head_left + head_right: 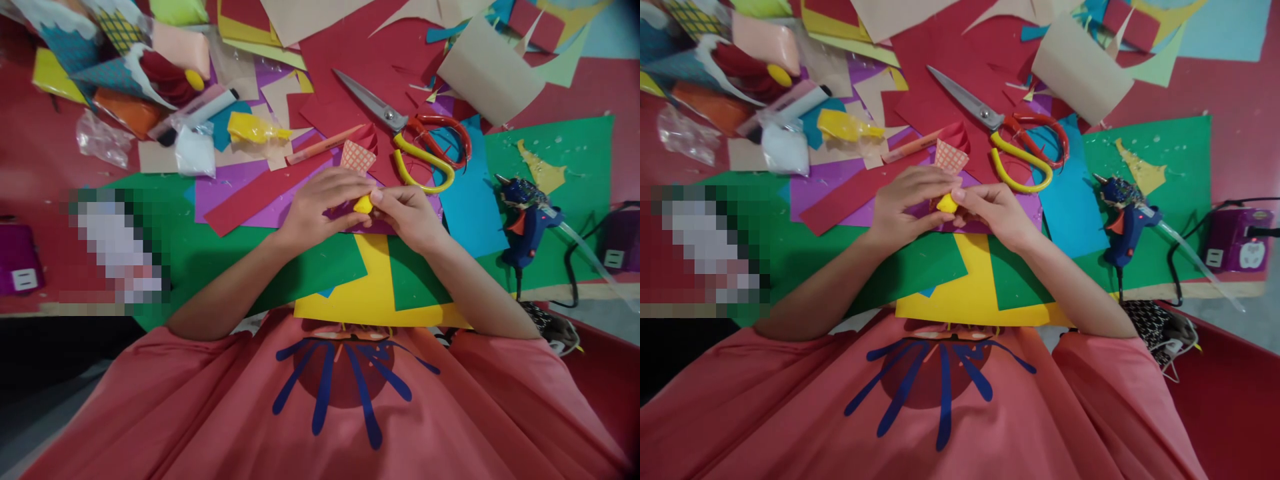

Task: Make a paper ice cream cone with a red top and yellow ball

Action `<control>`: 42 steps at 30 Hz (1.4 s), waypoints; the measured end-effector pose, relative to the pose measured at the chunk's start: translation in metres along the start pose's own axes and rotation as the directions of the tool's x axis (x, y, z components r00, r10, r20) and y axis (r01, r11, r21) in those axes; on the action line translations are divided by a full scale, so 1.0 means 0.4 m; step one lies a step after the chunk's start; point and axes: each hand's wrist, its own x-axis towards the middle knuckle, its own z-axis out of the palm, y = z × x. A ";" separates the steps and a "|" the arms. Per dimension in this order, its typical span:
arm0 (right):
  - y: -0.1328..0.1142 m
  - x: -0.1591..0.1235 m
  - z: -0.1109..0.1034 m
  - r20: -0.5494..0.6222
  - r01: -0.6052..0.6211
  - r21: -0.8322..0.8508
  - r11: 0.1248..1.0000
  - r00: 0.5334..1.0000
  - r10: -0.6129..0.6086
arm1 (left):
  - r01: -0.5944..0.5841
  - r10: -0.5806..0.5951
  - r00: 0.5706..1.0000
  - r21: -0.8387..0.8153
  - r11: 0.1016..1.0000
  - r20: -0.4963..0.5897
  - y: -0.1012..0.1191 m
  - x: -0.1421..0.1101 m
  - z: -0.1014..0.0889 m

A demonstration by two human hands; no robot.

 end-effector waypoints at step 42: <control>0.005 -0.028 -0.013 0.228 0.528 -0.768 0.363 0.755 -0.615 | 0.644 -0.622 0.742 -0.525 0.557 0.250 0.087 0.036 0.016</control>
